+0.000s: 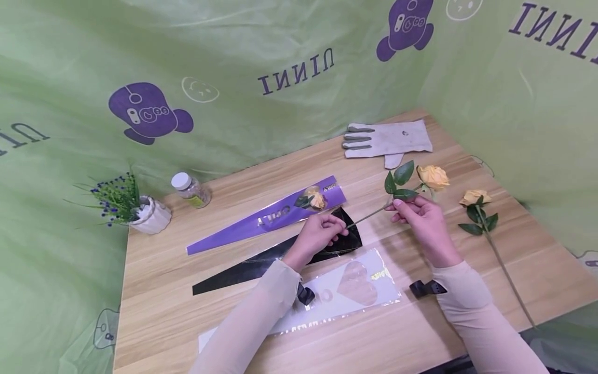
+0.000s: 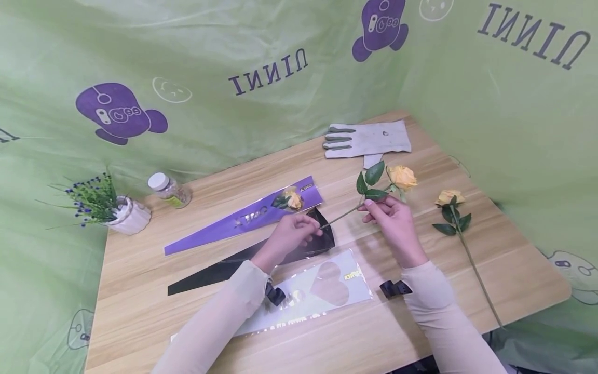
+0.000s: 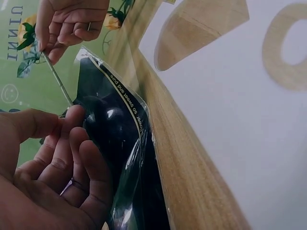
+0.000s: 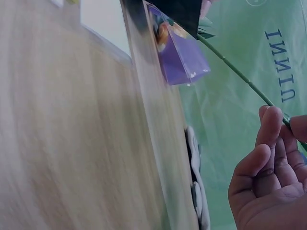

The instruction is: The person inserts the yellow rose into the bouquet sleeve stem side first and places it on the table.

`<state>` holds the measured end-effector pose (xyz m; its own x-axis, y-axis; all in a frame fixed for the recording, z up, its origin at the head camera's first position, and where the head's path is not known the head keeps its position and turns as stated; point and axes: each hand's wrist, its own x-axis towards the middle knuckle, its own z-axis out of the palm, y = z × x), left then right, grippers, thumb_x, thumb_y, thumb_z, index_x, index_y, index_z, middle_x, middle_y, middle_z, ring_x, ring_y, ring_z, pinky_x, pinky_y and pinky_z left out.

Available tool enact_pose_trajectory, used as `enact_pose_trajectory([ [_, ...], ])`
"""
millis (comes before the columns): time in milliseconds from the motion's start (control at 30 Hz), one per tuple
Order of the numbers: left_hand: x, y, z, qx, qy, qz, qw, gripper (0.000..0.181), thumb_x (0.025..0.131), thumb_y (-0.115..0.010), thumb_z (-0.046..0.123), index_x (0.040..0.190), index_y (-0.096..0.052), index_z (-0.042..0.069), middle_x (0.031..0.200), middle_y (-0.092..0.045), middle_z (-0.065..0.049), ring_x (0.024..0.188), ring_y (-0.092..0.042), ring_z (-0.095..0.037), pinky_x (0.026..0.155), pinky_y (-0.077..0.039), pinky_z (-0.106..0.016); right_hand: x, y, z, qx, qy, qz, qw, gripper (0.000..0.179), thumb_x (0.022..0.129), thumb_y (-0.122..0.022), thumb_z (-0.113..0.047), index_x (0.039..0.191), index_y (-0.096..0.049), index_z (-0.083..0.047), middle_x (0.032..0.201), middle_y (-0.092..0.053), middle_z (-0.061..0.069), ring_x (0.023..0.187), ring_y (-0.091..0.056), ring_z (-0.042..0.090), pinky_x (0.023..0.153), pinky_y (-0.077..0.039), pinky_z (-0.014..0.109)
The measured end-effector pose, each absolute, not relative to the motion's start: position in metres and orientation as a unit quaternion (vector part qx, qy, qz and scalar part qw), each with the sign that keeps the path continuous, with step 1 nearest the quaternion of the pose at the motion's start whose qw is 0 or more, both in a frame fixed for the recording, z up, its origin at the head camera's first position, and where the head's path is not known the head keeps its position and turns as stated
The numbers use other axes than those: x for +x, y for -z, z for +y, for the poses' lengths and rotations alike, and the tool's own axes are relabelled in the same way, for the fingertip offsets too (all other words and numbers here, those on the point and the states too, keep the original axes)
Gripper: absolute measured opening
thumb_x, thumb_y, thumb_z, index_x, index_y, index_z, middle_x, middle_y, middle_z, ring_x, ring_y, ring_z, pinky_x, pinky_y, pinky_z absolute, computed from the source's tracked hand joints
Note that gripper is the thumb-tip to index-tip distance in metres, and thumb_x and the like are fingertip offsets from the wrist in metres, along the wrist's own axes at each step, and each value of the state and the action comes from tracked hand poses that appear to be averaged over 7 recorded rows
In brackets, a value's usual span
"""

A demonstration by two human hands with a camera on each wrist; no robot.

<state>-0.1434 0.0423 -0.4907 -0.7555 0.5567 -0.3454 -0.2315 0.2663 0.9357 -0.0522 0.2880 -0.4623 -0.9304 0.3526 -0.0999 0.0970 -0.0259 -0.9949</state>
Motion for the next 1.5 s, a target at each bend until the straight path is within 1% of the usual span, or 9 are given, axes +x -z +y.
enact_pose_trajectory([
  [333, -0.141, 0.486, 0.042, 0.127, -0.581, 0.738, 0.321, 0.008, 0.096, -0.068, 0.012, 0.098, -0.074, 0.008, 0.085, -0.075, -0.002, 0.071, -0.061, -0.016, 0.061, -0.051, -0.028, -0.053, 0.465, 0.282, -0.153, -0.682, -0.71, 0.082, 0.031, 0.1, -0.068, -0.021, 0.117, -0.062, 0.004, 0.102, -0.074, 0.017, 0.075, -0.069, 0.023, 0.072, -0.055, 0.029],
  [433, -0.141, 0.487, 0.043, 0.136, -0.579, 0.741, 0.313, 0.008, 0.095, -0.067, 0.01, 0.096, -0.074, 0.006, 0.084, -0.073, -0.002, 0.073, -0.063, -0.018, 0.067, -0.054, -0.033, -0.052, 0.465, 0.282, -0.152, -0.681, -0.712, 0.08, 0.031, 0.1, -0.068, -0.022, 0.117, -0.063, 0.002, 0.102, -0.075, 0.015, 0.076, -0.069, 0.023, 0.073, -0.055, 0.03],
  [567, -0.141, 0.487, 0.044, 0.151, -0.58, 0.741, 0.302, 0.008, 0.095, -0.066, 0.005, 0.095, -0.074, 0.004, 0.082, -0.072, -0.002, 0.074, -0.065, -0.022, 0.078, -0.056, -0.044, -0.052, 0.466, 0.282, -0.149, -0.678, -0.716, 0.072, 0.031, 0.1, -0.068, -0.024, 0.119, -0.063, 0.001, 0.103, -0.075, 0.013, 0.077, -0.068, 0.022, 0.075, -0.055, 0.032],
  [733, -0.141, 0.486, 0.044, 0.159, -0.578, 0.742, 0.3, 0.01, 0.095, -0.065, 0.004, 0.095, -0.074, 0.004, 0.081, -0.072, -0.001, 0.076, -0.066, -0.028, 0.083, -0.054, -0.051, -0.051, 0.468, 0.278, -0.145, -0.687, -0.71, 0.061, 0.032, 0.1, -0.068, -0.021, 0.117, -0.061, 0.005, 0.103, -0.074, 0.015, 0.076, -0.068, 0.017, 0.075, -0.055, 0.031],
  [867, -0.141, 0.484, 0.044, 0.161, -0.577, 0.743, 0.299, 0.01, 0.095, -0.065, 0.004, 0.095, -0.074, 0.005, 0.081, -0.072, -0.001, 0.078, -0.066, -0.031, 0.083, -0.054, -0.051, -0.052, 0.468, 0.274, -0.143, -0.701, -0.697, 0.058, 0.032, 0.1, -0.068, -0.019, 0.116, -0.06, 0.008, 0.102, -0.074, 0.016, 0.075, -0.067, 0.016, 0.074, -0.056, 0.03],
  [1100, -0.141, 0.483, 0.043, 0.161, -0.578, 0.742, 0.299, 0.01, 0.095, -0.064, 0.004, 0.095, -0.074, 0.004, 0.082, -0.071, -0.001, 0.071, -0.063, -0.016, 0.083, -0.054, -0.051, -0.052, 0.468, 0.272, -0.146, -0.695, -0.703, 0.048, 0.034, 0.1, -0.067, -0.019, 0.118, -0.059, 0.009, 0.102, -0.074, 0.013, 0.079, -0.068, 0.018, 0.075, -0.055, 0.029],
  [1167, -0.141, 0.482, 0.043, 0.164, -0.579, 0.741, 0.297, 0.01, 0.094, -0.064, 0.004, 0.095, -0.074, 0.004, 0.082, -0.071, -0.001, 0.071, -0.063, -0.017, 0.082, -0.055, -0.051, -0.052, 0.468, 0.271, -0.147, -0.69, -0.707, 0.043, 0.035, 0.1, -0.067, -0.021, 0.118, -0.06, 0.008, 0.102, -0.075, 0.012, 0.08, -0.068, 0.02, 0.077, -0.056, 0.03],
  [1367, -0.141, 0.48, 0.045, 0.17, -0.581, 0.738, 0.297, 0.01, 0.095, -0.064, 0.004, 0.094, -0.075, 0.004, 0.082, -0.071, -0.001, 0.077, -0.066, -0.03, 0.082, -0.055, -0.051, -0.053, 0.469, 0.267, -0.146, -0.685, -0.713, 0.03, 0.037, 0.101, -0.066, -0.023, 0.119, -0.06, 0.008, 0.103, -0.075, 0.01, 0.081, -0.068, 0.019, 0.08, -0.056, 0.033],
  [1500, -0.141, 0.479, 0.045, 0.169, -0.582, 0.737, 0.298, 0.009, 0.095, -0.065, 0.005, 0.094, -0.074, 0.004, 0.082, -0.071, -0.002, 0.075, -0.065, -0.025, 0.081, -0.055, -0.049, -0.054, 0.47, 0.267, -0.148, -0.679, -0.718, 0.028, 0.037, 0.101, -0.066, -0.025, 0.119, -0.06, 0.007, 0.101, -0.075, 0.01, 0.08, -0.067, 0.017, 0.078, -0.055, 0.032],
])
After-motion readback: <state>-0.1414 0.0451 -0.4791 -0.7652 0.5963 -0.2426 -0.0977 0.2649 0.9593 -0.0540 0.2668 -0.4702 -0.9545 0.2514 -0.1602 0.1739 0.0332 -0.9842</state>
